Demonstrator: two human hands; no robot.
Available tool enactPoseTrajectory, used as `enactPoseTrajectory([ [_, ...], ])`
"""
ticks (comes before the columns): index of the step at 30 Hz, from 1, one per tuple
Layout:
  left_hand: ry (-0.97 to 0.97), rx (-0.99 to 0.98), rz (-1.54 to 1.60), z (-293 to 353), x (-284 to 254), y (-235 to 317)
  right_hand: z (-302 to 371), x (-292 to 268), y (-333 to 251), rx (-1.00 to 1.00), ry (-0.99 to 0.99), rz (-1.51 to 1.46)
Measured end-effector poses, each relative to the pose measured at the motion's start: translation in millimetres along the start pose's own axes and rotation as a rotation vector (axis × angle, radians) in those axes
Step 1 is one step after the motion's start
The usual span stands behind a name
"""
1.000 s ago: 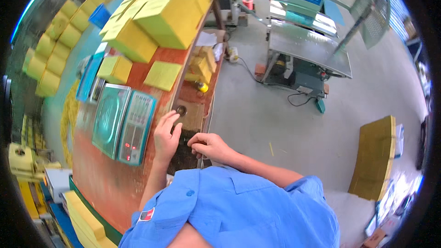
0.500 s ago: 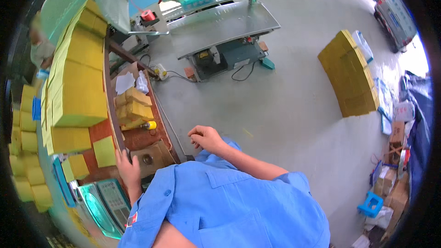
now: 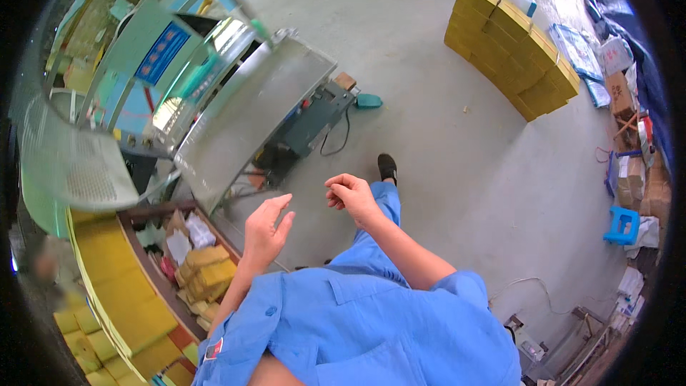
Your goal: The person is weighing stacks of yellow paper, adding slip sheets, and using a banding machine to secure them.
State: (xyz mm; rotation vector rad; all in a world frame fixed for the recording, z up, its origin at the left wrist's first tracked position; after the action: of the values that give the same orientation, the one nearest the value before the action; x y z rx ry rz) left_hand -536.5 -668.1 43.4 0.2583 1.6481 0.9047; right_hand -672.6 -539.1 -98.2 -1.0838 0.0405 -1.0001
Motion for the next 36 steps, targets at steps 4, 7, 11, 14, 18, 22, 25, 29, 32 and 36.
enactPoseTrajectory([
  [4, 0.075, 0.184, -0.113, -172, 34, -15, -115, -82, -56, 0.023, 0.084, -0.005],
  [7, 0.117, 0.120, -0.162, -293, 59, -40, -218, -135, -97, -0.004, 0.134, 0.051],
  [11, 0.072, 0.060, -0.302, -377, 84, -83, -360, -160, -116, 0.046, 0.072, 0.201],
  [14, 0.047, 0.133, -0.512, -387, 97, -100, -462, -155, -102, 0.108, 0.047, 0.239],
  [18, -0.007, 0.067, -0.472, -392, 98, -105, -533, -133, -60, 0.281, -0.025, 0.365],
  [22, -0.042, 0.007, -0.488, -392, 100, -108, -567, -132, -17, 0.353, -0.070, 0.436],
  [25, -0.054, -0.002, -0.511, -394, 102, -106, -574, -139, 7, 0.207, -0.085, 0.614],
  [29, -0.069, -0.018, -0.570, -395, 101, -104, -572, -123, 1, -0.151, 0.029, 1.035],
  [32, -0.090, -0.024, -0.538, -400, 104, -102, -574, -140, -5, -0.223, 0.035, 1.018],
  [36, -0.071, -0.031, -0.514, -398, 97, -100, -564, -147, -17, 0.168, -0.115, 0.862],
])
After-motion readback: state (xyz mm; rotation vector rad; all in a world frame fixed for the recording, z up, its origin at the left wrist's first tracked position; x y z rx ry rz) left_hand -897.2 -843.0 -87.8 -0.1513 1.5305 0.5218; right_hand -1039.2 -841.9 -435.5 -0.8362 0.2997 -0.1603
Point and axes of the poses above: each hand's wrist, its own z-axis away from the middle knuckle, its own x-axis out of the palm, y = z × x, the point moved 4 cm from there along -z, towards the middle knuckle, and after that the axes turned 1 degree about -y, right-handed, at the moved point
